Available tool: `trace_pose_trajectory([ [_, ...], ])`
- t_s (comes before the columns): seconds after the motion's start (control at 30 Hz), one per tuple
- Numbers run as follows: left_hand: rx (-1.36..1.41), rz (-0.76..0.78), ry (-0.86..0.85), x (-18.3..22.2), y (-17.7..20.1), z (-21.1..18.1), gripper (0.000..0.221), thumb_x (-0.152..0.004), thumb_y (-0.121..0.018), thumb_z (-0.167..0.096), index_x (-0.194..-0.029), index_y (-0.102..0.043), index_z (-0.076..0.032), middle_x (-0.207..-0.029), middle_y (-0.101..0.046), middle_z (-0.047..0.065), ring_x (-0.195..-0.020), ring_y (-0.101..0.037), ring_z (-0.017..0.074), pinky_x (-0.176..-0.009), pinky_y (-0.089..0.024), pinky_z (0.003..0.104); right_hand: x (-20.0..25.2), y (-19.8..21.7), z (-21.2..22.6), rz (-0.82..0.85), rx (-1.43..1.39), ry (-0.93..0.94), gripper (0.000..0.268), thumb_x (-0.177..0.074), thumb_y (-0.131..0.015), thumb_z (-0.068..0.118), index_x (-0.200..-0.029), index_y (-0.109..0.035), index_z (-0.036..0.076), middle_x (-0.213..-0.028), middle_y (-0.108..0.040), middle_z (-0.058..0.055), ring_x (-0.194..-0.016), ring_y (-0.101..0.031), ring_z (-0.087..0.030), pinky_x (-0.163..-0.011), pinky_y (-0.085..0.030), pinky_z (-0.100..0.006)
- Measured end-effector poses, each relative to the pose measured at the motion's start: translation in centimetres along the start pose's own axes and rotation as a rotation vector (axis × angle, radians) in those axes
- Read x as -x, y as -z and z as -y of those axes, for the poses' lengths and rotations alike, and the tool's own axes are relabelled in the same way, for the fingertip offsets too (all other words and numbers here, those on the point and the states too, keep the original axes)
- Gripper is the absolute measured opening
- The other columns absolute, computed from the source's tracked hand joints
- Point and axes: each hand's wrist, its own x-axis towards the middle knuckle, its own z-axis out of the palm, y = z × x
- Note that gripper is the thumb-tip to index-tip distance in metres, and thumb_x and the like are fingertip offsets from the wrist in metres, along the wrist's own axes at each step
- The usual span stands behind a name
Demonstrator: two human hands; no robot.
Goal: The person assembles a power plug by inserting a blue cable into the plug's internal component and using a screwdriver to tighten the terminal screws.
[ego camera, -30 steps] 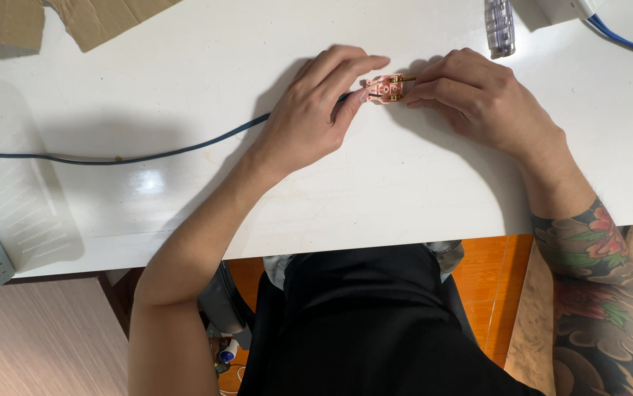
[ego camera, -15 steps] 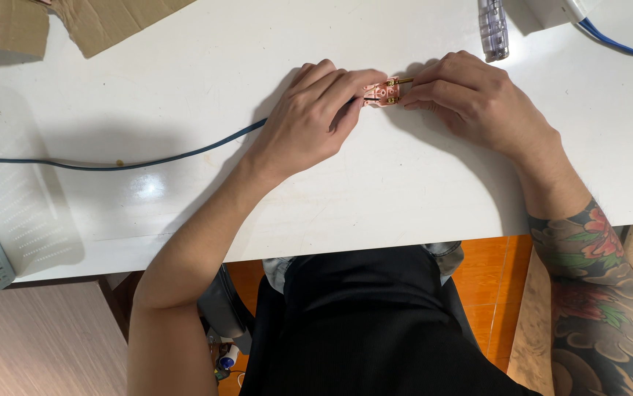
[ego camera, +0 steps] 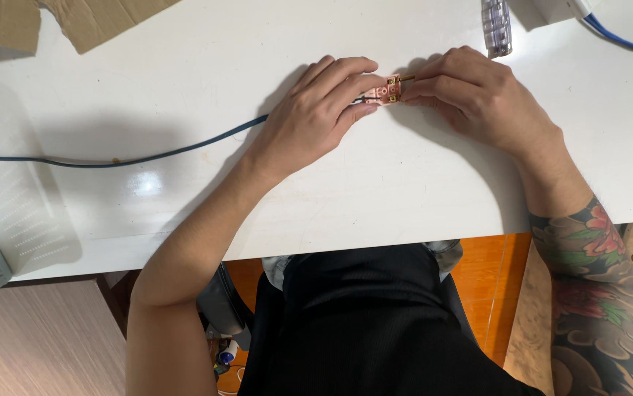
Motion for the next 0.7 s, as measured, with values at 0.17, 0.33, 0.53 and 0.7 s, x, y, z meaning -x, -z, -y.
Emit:
trace_pose_trajectory([
  [0.17,0.102,0.004,0.047,-0.4,0.6,-0.6,0.021,-0.12,-0.074,-0.015,-0.138,-0.069,-0.006,-0.125,-0.077,0.005,-0.106,-0.063,0.026,-0.101,-0.054,0.039,0.1,-0.1,0.0,-0.009,0.002,-0.02,0.016,-0.119,-0.085,-0.008,-0.135,-0.085,-0.006,-0.13,-0.079,-0.022,-0.117,-0.077,-0.036,-0.103,-0.06,-0.047],
  [0.33,0.096,-0.012,0.043,-0.2,0.4,-0.5,0.024,-0.119,-0.077,-0.013,-0.14,-0.068,-0.005,-0.123,-0.077,0.005,-0.107,-0.062,0.0267,-0.102,-0.055,0.04,0.2,-0.2,0.0,0.004,0.085,-0.023,0.016,-0.123,-0.085,0.001,-0.138,-0.088,-0.002,-0.126,-0.07,-0.02,-0.108,-0.069,-0.038,-0.098,-0.053,-0.05],
  [0.53,0.092,-0.035,0.026,-0.2,0.3,-0.5,0.024,-0.12,-0.074,-0.011,-0.143,-0.067,-0.006,-0.122,-0.076,0.005,-0.105,-0.06,0.0276,-0.103,-0.054,0.04,-0.3,-0.3,0.8,0.008,0.137,-0.007,0.018,-0.123,-0.085,-0.004,-0.141,-0.085,-0.004,-0.127,-0.068,-0.021,-0.105,-0.067,-0.037,-0.095,-0.054,-0.048],
  [0.7,0.08,-0.055,0.015,-0.1,0.0,-0.4,0.022,-0.12,-0.076,-0.01,-0.14,-0.069,-0.007,-0.122,-0.076,0.002,-0.104,-0.06,0.0255,-0.1,-0.055,0.039,-0.7,-0.4,1.0,-0.004,0.2,0.026,0.017,-0.123,-0.09,-0.002,-0.138,-0.084,-0.004,-0.125,-0.071,-0.021,-0.1,-0.067,-0.037,-0.091,-0.056,-0.048],
])
